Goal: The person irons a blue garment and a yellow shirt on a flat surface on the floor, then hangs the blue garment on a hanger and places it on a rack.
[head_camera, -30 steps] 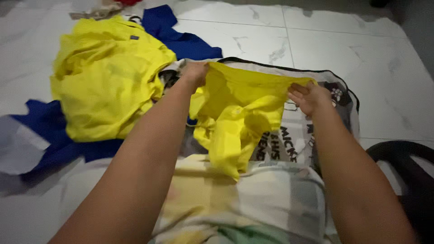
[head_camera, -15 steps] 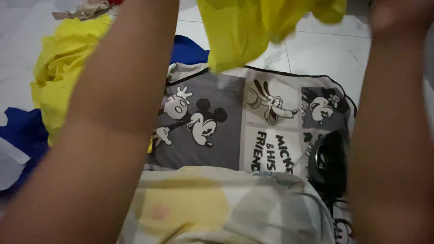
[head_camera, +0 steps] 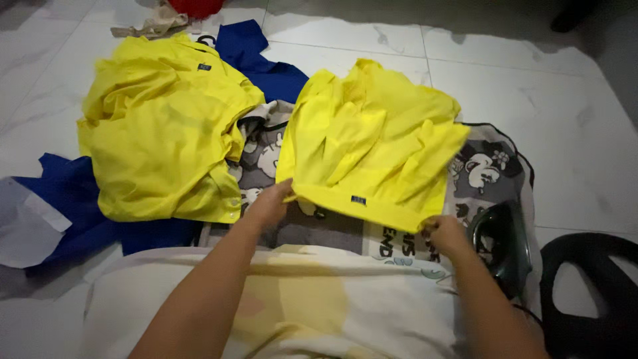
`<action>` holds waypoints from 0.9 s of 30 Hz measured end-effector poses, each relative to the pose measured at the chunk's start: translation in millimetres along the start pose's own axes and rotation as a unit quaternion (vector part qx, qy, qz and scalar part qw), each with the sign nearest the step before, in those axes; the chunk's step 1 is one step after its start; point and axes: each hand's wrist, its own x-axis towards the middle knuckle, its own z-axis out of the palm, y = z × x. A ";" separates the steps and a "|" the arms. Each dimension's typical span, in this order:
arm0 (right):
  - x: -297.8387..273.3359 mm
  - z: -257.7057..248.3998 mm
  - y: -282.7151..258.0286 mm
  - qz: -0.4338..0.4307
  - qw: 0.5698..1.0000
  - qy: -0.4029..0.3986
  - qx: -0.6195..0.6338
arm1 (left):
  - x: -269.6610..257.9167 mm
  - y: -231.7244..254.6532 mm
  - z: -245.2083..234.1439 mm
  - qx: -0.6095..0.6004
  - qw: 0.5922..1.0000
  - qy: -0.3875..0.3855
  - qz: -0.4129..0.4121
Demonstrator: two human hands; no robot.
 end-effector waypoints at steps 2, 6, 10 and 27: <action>8.8 9.8 11.5 -0.061 0.995 -0.010 -0.080 | -5.6 -6.1 7.1 0.049 0.995 -0.048 0.077; 9.7 15.6 19.4 -0.033 0.985 -0.086 -0.147 | -15.7 3.1 10.1 0.066 0.989 -0.081 0.104; -8.7 -4.2 -26.6 0.064 0.938 -0.214 -0.266 | -21.1 39.2 1.9 0.268 0.953 -0.144 -0.004; -26.4 159.8 -130.8 -0.289 0.938 0.117 -0.150 | -3.5 57.4 137.5 0.066 0.982 0.043 0.172</action>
